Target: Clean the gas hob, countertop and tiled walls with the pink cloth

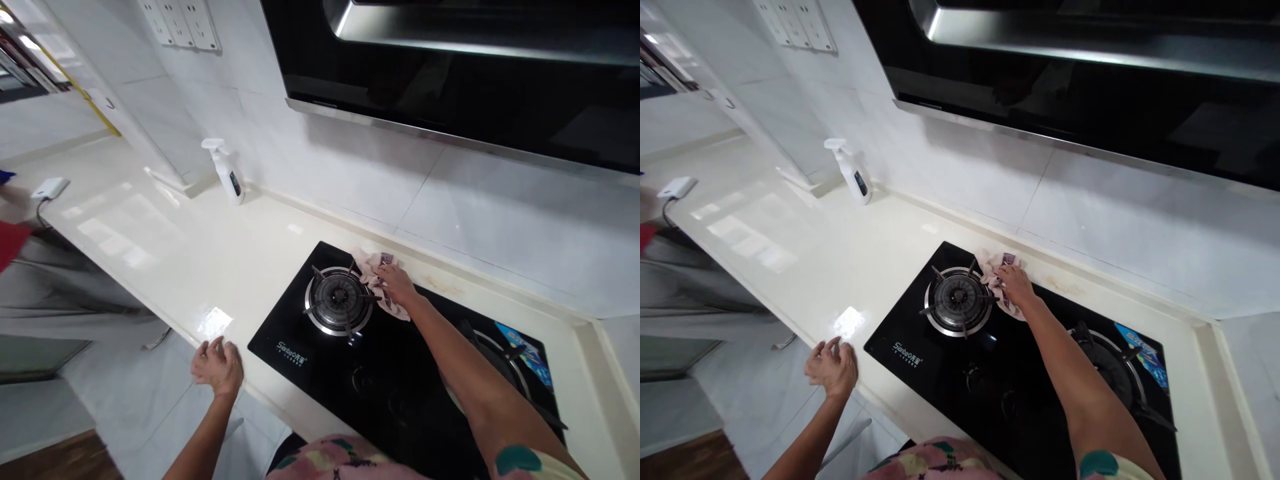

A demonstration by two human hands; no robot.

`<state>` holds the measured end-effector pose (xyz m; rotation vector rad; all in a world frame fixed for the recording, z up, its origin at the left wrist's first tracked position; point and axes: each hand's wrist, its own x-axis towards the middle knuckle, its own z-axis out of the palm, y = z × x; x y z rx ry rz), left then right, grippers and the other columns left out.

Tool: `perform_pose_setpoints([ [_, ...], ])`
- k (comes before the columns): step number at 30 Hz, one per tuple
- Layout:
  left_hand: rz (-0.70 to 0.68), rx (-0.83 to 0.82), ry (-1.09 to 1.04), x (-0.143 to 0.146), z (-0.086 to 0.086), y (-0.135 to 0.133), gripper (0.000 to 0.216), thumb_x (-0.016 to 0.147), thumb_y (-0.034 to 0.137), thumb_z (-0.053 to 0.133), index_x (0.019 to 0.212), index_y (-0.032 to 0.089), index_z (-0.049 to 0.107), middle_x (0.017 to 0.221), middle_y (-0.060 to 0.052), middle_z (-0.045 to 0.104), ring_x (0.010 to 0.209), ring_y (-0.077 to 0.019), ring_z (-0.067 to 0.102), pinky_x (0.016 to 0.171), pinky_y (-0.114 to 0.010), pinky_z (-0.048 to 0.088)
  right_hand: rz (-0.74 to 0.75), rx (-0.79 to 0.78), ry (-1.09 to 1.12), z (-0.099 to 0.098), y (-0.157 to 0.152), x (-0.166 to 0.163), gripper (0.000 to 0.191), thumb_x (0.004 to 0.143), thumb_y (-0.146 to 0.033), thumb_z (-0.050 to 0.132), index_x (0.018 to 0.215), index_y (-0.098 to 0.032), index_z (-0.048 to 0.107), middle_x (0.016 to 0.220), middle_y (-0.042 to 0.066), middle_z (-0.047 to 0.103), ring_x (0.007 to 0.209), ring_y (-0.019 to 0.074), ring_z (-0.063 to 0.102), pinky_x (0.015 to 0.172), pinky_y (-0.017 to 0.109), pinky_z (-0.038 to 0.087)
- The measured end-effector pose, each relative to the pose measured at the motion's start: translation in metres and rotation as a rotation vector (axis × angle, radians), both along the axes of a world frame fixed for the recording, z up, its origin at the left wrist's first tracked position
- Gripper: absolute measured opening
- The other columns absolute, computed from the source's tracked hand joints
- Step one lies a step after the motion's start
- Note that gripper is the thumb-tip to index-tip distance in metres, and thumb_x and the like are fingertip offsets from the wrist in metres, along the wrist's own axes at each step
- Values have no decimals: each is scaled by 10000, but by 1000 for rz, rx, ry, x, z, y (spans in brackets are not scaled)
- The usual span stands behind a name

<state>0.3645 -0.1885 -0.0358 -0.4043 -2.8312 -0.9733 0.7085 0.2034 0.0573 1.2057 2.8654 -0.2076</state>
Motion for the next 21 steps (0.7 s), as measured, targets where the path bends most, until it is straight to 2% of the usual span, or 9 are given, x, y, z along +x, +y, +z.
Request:
perform_pose_setpoints([
  [4, 46, 51, 1, 2, 0, 3, 402, 926, 372, 499, 1176, 141, 714, 1492, -221, 515, 1455, -404, 394, 1223, -657, 278, -112, 39, -45, -4, -49, 38, 515, 941, -209, 647, 1451, -277, 621, 1434, 112, 597, 1325, 335, 479, 1121, 465, 381],
  [8, 48, 75, -5, 3, -2, 4, 387, 907, 343, 515, 1173, 146, 715, 1488, -213, 515, 1460, -398, 377, 1223, -647, 273, -200, 50, -69, -10, -100, 47, 467, 969, -354, 651, 1426, -259, 642, 1360, 161, 594, 1242, 380, 495, 1031, 497, 422],
  [16, 27, 69, -24, 4, -12, 1, 400, 909, 369, 519, 1209, 168, 692, 1521, -196, 451, 1456, -411, 327, 1188, -671, 271, -259, 27, -65, -19, -186, 17, 476, 997, -469, 579, 1337, -143, 650, 1280, 196, 639, 1203, 362, 562, 1037, 443, 422],
  [21, -29, 80, -34, 2, -12, -1, 437, 896, 382, 509, 1230, 152, 673, 1521, -213, 430, 1463, -435, 297, 1193, -692, 252, -169, -61, 9, -14, -215, -3, 500, 924, -458, 657, 1305, -134, 668, 1323, 196, 645, 1251, 367, 549, 1110, 437, 387],
])
